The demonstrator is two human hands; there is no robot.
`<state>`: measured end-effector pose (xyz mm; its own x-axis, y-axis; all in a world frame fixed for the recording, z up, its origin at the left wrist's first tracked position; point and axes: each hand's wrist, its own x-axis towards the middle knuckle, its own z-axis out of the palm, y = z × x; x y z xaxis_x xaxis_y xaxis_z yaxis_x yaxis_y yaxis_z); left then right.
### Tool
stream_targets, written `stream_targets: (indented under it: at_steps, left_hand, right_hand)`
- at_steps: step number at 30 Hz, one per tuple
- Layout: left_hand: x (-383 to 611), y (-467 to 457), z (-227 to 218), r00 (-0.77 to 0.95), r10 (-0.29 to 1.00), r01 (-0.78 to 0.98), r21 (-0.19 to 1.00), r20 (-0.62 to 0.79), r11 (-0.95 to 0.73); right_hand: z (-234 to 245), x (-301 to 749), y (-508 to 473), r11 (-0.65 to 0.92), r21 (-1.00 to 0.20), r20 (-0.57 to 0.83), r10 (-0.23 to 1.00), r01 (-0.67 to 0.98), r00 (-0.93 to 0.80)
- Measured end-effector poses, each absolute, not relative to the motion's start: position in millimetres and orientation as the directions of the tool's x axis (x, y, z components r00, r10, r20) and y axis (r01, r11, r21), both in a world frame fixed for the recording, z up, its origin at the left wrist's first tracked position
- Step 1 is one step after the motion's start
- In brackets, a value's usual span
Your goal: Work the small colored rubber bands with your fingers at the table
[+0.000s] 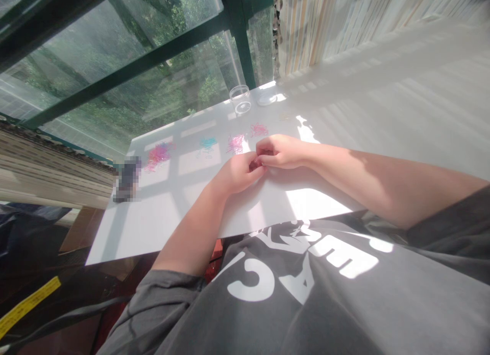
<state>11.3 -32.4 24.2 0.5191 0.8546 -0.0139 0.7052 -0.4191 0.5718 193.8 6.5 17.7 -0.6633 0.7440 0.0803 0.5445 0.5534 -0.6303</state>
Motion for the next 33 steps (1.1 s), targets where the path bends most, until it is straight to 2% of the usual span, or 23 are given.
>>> stream_targets:
  at_steps: [33]
  left_hand:
    - [11.9, -32.3, 23.2, 0.515, 0.857, 0.702, 0.573, 0.000, -0.422]
  right_hand:
    - [18.4, 193.5, 5.3, 0.540, -0.639, 0.073, 0.752, 0.548, -0.656]
